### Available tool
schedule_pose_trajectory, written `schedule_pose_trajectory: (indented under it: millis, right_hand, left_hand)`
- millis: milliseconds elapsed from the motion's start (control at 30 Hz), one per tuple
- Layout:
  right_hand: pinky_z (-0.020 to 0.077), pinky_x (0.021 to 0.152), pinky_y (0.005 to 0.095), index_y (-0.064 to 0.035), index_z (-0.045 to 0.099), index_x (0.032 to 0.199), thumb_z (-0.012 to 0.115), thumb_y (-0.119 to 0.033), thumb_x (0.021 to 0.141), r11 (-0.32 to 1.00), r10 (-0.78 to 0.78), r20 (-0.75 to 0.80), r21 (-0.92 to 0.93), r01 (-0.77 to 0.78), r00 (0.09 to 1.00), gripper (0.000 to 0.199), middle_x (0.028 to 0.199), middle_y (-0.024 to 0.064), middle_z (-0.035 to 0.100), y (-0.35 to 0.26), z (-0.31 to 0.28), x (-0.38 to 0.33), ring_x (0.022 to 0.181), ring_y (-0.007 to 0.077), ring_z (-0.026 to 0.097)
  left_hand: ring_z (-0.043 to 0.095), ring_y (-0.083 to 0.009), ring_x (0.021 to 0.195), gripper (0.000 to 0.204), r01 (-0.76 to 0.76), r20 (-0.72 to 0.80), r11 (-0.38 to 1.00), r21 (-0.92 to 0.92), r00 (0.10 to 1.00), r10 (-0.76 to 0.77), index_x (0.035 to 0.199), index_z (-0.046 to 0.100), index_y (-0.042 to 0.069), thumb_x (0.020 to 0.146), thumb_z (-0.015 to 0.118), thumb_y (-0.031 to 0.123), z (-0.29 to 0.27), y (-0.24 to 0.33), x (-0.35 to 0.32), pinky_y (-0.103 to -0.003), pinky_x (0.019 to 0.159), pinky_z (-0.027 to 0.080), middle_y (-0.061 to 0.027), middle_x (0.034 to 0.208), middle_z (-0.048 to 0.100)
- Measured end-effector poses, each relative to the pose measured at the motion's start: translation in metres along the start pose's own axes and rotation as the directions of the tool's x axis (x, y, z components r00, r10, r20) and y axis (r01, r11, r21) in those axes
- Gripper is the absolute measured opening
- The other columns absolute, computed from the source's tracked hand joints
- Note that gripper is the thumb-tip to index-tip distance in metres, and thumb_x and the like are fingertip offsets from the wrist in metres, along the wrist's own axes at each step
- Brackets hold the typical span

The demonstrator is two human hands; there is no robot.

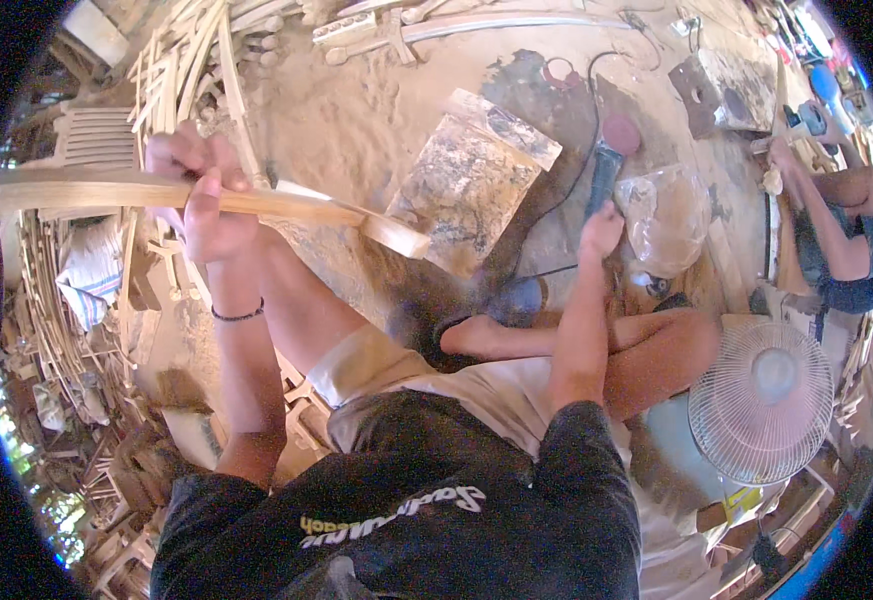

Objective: The person applies glue to wooden components of a cross, assembles the pieces, and uses a power sander to shape and smooth the wood.

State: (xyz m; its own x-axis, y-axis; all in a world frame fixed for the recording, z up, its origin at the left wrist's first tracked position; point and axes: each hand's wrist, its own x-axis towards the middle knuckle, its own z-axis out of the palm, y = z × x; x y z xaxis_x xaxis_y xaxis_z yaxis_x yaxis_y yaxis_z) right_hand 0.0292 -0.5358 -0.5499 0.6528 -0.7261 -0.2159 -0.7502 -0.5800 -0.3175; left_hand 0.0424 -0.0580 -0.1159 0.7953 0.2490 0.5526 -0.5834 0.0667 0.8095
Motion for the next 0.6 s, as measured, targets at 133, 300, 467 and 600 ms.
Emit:
schedule_pose_trajectory:
  millis: [133,300,467,600]
  right_hand:
    - [0.0483,0.108,0.0564,-0.0005,0.049,0.146,0.069,-0.068,0.086,0.986,-0.015,0.028,-0.163,0.019,1.000,0.093,0.154,0.0282,0.044,-0.064,0.005,0.003,0.141,0.0451,0.046]
    - [0.0558,0.084,0.0443,-0.0063,0.074,0.107,0.073,-0.042,0.081,0.972,-0.159,0.465,0.229,0.055,0.871,0.044,0.096,0.0129,0.072,-0.006,-0.026,0.145,0.090,0.0280,0.070]
    - [0.0546,0.068,0.0345,-0.0104,0.068,0.088,0.074,-0.017,0.076,0.447,-0.271,0.817,0.575,-0.685,0.509,0.014,0.074,0.0040,0.062,-0.063,-0.035,0.075,0.072,0.0218,0.065]
    - [0.0544,0.067,0.0330,-0.0008,0.066,0.098,0.072,-0.015,0.082,0.259,-0.422,0.560,0.828,-0.497,0.714,0.022,0.083,0.0081,0.066,-0.103,-0.091,0.045,0.070,0.0214,0.064]
  left_hand:
    - [0.042,-0.0069,0.061,0.044,0.081,0.253,0.981,-0.178,0.967,-0.033,0.105,0.045,0.007,0.074,0.075,0.013,-0.017,-0.004,0.009,-0.016,0.053,0.044,0.0000,0.077,0.043]
    - [0.047,-0.0080,0.062,0.076,0.282,0.308,0.934,-0.218,0.928,-0.208,0.130,0.043,0.003,0.067,0.078,0.025,-0.018,0.020,0.028,-0.021,0.053,0.038,0.0003,0.075,0.046]
    - [0.051,-0.0125,0.063,0.069,0.281,0.316,0.828,-0.485,0.939,-0.134,0.125,0.049,0.005,0.059,0.069,0.014,-0.089,0.045,0.049,-0.024,0.065,0.039,0.0020,0.080,0.050]
    - [0.051,-0.0131,0.063,0.061,0.195,0.336,0.764,-0.615,0.941,0.030,0.115,0.049,0.010,0.059,0.072,0.013,-0.137,0.091,0.044,-0.027,0.065,0.040,0.0016,0.080,0.048]
